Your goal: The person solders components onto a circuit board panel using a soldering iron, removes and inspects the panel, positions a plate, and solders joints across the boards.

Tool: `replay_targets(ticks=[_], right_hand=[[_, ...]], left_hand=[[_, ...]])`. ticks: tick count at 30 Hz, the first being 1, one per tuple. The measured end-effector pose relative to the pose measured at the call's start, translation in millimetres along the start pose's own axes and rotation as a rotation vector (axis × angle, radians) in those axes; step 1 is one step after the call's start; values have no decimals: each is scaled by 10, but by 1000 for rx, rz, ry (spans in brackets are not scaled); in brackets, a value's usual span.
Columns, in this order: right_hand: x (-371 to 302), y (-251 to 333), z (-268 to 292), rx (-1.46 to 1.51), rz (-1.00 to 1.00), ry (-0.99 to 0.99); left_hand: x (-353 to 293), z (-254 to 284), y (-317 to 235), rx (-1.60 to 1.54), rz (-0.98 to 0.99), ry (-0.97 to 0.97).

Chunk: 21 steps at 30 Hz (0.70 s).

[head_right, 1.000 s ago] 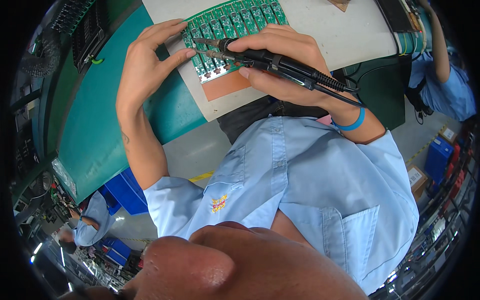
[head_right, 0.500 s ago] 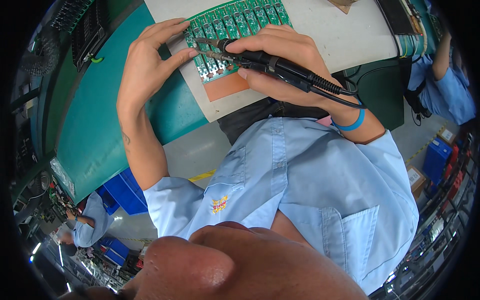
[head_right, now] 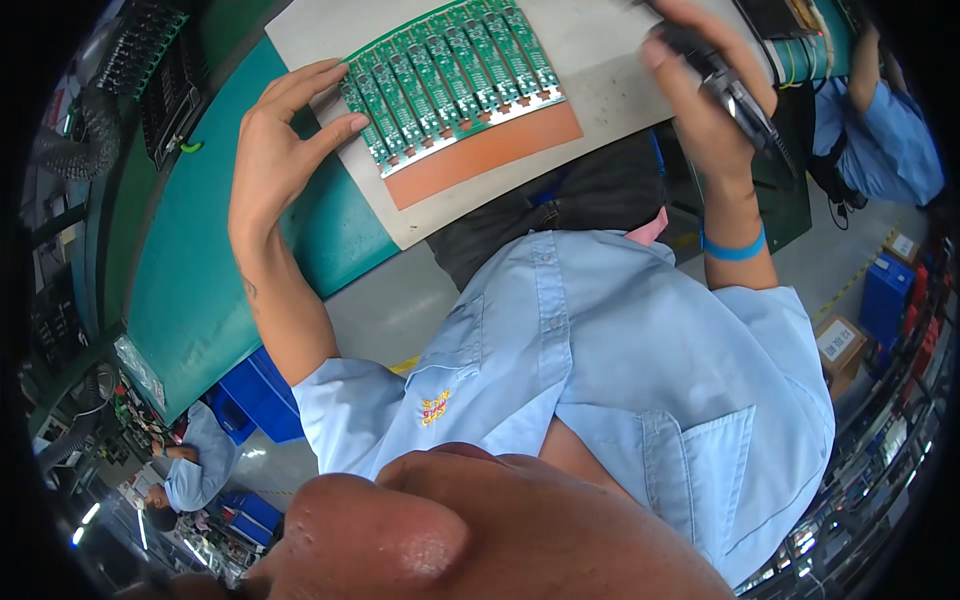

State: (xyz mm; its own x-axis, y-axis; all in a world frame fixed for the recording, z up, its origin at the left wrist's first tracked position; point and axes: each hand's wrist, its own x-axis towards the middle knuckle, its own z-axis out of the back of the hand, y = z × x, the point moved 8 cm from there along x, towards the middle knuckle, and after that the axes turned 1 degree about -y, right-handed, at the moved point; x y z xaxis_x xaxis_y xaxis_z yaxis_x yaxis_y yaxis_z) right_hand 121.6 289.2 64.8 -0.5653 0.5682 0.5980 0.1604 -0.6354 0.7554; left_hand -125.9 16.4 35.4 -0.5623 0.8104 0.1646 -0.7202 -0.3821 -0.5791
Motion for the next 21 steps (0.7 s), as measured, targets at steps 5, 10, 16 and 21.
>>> replay_targets(ticks=[5,10,16,21], right_hand=[[-21,-954,194,-78,-426,-46],[-154,-864,-25,31,-368,-128],[-176,-899,-116,35,-382,-112],[-220,-891,-188,47,-351,-94]], left_hand=[[15,37,51,0,14,31],[-14,131,167,-136,125,66],[-242,273,-302,172,-131,-363],[-455,-646,-976,160,-246,-153]])
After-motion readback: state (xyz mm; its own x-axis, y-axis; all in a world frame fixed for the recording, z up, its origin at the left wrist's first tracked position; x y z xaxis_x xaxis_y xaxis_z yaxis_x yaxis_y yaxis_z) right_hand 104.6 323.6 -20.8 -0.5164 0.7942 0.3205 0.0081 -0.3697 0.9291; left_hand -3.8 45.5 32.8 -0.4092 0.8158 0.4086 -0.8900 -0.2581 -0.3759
